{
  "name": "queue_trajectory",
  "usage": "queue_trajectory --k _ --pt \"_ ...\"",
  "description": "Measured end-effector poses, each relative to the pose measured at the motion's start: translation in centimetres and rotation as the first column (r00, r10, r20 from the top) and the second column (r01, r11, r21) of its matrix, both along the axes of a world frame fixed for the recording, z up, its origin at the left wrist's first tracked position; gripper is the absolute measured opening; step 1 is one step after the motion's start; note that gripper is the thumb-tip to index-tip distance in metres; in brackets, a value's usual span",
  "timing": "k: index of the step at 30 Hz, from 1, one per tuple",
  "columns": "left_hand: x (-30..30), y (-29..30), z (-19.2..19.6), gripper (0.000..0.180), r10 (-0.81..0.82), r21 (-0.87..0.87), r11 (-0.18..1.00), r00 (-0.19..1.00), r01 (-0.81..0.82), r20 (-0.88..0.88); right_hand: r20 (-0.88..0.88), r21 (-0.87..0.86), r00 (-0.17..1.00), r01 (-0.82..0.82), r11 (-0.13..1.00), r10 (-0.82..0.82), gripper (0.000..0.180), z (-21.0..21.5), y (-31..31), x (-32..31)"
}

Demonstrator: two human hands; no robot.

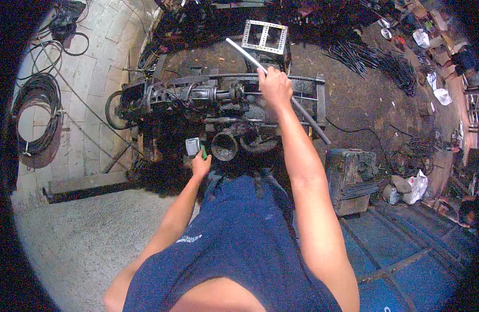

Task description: Manipulating and forming metal rods using a workshop machine.

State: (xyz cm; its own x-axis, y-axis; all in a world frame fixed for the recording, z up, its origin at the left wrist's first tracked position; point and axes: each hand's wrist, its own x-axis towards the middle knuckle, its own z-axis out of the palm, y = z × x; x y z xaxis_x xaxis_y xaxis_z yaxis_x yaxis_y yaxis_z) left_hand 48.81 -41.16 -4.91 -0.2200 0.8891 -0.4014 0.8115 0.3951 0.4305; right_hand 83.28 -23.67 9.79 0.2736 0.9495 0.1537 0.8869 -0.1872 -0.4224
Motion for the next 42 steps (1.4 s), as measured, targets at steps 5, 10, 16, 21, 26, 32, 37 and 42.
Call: queue_trajectory --k 5,10,16,21,26,32,37,42 --pt "0.3 0.0 0.2 0.056 0.015 -0.010 1.000 1.000 -0.015 -0.022 0.011 -0.031 1.000 -0.012 0.999 0.013 0.045 0.0 0.1 0.4" --pt "0.3 -0.1 0.4 0.056 0.010 -0.003 1.000 1.000 -0.010 0.003 0.032 0.003 0.999 -0.020 1.000 0.020 0.044 0.4 0.0 -0.1" --pt "0.2 -0.3 0.0 0.055 0.006 0.030 1.000 1.000 -0.005 -0.013 0.057 -0.003 0.998 -0.012 1.000 0.012 0.043 -0.1 0.2 -0.6" --pt "-0.1 -0.3 -0.8 0.058 0.012 0.040 0.999 1.000 -0.013 0.012 0.080 0.039 0.997 0.007 0.999 -0.010 0.044 -0.8 0.1 -0.2" --pt "-0.1 -0.1 -0.6 0.059 0.010 -0.016 1.000 1.000 -0.010 -0.004 0.059 0.025 0.998 0.005 1.000 -0.007 0.045 -0.5 0.1 0.2" --pt "0.0 -0.1 -0.2 0.058 0.020 -0.005 1.000 1.000 -0.020 -0.004 0.014 -0.072 1.000 -0.013 0.997 0.014 0.047 -0.3 0.3 -0.1" --pt "-0.1 -0.2 -0.4 0.057 0.005 0.009 1.000 1.000 -0.005 -0.010 0.033 -0.034 0.999 -0.009 0.999 0.010 0.046 -0.7 0.6 -0.7" --pt "0.2 -0.1 0.1 0.056 -0.024 0.017 1.000 1.000 0.024 0.004 0.015 -0.036 1.000 0.019 0.999 -0.018 0.046 -0.6 0.2 -0.4"
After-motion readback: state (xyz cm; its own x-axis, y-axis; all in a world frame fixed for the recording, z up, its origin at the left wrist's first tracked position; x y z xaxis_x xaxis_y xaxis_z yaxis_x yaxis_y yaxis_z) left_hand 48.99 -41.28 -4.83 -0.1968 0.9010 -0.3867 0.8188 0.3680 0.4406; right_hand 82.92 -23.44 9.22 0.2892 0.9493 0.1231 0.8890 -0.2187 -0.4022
